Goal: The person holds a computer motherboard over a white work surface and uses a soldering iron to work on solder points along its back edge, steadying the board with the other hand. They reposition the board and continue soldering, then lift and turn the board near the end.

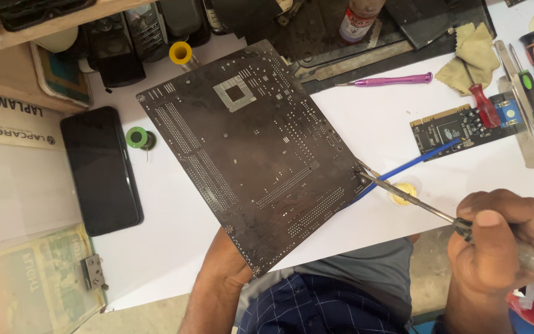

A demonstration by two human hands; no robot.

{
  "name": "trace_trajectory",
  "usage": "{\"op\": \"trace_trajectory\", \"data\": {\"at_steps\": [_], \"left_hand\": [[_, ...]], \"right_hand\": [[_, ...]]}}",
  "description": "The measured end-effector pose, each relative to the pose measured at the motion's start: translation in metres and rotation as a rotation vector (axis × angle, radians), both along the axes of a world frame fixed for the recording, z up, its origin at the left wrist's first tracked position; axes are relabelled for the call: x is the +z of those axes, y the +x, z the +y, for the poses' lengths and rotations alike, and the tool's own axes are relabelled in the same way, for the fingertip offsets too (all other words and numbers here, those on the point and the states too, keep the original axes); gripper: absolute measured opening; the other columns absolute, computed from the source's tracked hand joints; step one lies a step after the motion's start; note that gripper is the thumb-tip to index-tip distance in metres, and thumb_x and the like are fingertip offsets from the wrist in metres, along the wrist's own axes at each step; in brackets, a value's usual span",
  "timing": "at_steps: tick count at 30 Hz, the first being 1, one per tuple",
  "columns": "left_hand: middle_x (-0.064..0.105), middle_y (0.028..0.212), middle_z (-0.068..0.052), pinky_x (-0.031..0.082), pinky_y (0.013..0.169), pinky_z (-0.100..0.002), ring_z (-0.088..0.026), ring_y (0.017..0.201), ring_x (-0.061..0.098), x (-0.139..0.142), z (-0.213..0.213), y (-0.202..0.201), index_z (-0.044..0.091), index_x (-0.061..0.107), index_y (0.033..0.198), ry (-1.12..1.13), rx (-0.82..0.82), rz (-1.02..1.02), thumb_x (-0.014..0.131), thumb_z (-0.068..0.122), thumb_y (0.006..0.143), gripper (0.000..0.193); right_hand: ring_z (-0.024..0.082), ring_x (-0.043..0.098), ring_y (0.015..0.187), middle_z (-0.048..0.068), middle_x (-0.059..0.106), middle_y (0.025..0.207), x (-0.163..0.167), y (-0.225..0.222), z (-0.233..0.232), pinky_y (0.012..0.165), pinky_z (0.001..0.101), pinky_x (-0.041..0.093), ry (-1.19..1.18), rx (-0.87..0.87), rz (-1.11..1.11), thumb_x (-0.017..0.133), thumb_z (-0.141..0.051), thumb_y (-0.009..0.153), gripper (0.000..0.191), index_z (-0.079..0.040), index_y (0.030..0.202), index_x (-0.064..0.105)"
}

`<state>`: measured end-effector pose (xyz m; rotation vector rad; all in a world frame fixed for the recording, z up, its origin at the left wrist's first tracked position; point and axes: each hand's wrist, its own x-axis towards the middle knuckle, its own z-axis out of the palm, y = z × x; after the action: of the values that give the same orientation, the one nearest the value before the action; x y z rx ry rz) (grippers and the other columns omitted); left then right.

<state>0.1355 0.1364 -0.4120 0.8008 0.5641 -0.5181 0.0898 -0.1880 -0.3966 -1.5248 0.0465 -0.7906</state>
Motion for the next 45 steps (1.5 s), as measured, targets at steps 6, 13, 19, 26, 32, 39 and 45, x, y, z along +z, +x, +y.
{"op": "trace_trajectory", "data": {"at_steps": [6, 13, 19, 26, 32, 39, 45], "left_hand": [[0.072, 0.104, -0.022, 0.064, 0.066, -0.031, -0.024, 0.084, 0.073, -0.001, 0.001, 0.0, -0.014, 0.066, 0.117, -0.009, -0.007, -0.001, 0.066, 0.002, 0.091, 0.03], [0.072, 0.104, -0.023, 0.064, 0.066, -0.031, -0.024, 0.084, 0.073, -0.001, 0.002, 0.0, -0.014, 0.066, 0.117, 0.003, -0.021, 0.007, 0.066, 0.002, 0.09, 0.031], [0.072, 0.103, -0.023, 0.065, 0.065, -0.029, -0.023, 0.082, 0.074, -0.001, 0.002, 0.0, -0.014, 0.066, 0.116, 0.001, -0.016, 0.016, 0.067, 0.002, 0.09, 0.03], [0.072, 0.099, -0.025, 0.064, 0.06, -0.028, -0.022, 0.078, 0.074, 0.0, 0.003, 0.001, -0.016, 0.067, 0.113, 0.025, -0.023, 0.026, 0.066, 0.001, 0.09, 0.029], [0.072, 0.099, -0.025, 0.064, 0.061, -0.028, -0.023, 0.078, 0.075, -0.002, 0.003, 0.001, -0.018, 0.066, 0.113, -0.024, 0.013, 0.036, 0.065, 0.003, 0.091, 0.03], [0.072, 0.104, -0.024, 0.065, 0.066, -0.029, -0.023, 0.083, 0.075, -0.003, 0.003, 0.0, -0.016, 0.064, 0.115, -0.033, 0.009, 0.001, 0.062, 0.003, 0.093, 0.029], [0.072, 0.105, -0.023, 0.064, 0.067, -0.03, -0.023, 0.084, 0.074, -0.007, 0.004, -0.001, -0.015, 0.066, 0.116, 0.009, 0.006, 0.02, 0.063, 0.003, 0.092, 0.03]], "right_hand": [[0.02, 0.053, 0.059, 0.019, 0.059, 0.074, 0.005, 0.001, 0.002, 0.064, 0.0277, 0.048, -0.009, 0.009, 0.017, 0.065, -0.01, 0.102, 0.026, 0.006, 0.087, 0.051], [0.019, 0.055, 0.059, 0.019, 0.059, 0.075, 0.009, 0.004, 0.007, 0.064, 0.0291, 0.052, -0.015, -0.05, -0.007, 0.066, -0.012, 0.103, 0.028, 0.006, 0.089, 0.051], [0.02, 0.055, 0.059, 0.019, 0.059, 0.073, 0.005, 0.002, 0.002, 0.064, 0.0284, 0.049, 0.013, 0.015, -0.002, 0.064, -0.006, 0.1, 0.022, 0.006, 0.088, 0.051], [0.02, 0.052, 0.058, 0.022, 0.059, 0.077, 0.011, 0.002, -0.001, 0.061, 0.0266, 0.045, -0.011, 0.058, 0.042, 0.062, -0.003, 0.099, 0.02, 0.006, 0.087, 0.05], [0.015, 0.05, 0.054, 0.02, 0.059, 0.072, 0.038, 0.005, 0.006, 0.054, 0.0237, 0.041, -0.171, 0.044, 0.174, 0.062, -0.009, 0.097, 0.022, 0.007, 0.085, 0.053], [0.015, 0.045, 0.049, 0.018, 0.057, 0.067, 0.054, 0.001, 0.012, 0.046, 0.0237, 0.036, -0.233, -0.007, 0.302, 0.064, -0.006, 0.093, 0.02, 0.009, 0.084, 0.055], [0.014, 0.052, 0.061, 0.017, 0.061, 0.077, 0.042, 0.0, 0.019, 0.059, 0.0236, 0.04, -0.21, 0.041, 0.125, 0.064, -0.01, 0.108, 0.029, 0.007, 0.088, 0.052]]}}
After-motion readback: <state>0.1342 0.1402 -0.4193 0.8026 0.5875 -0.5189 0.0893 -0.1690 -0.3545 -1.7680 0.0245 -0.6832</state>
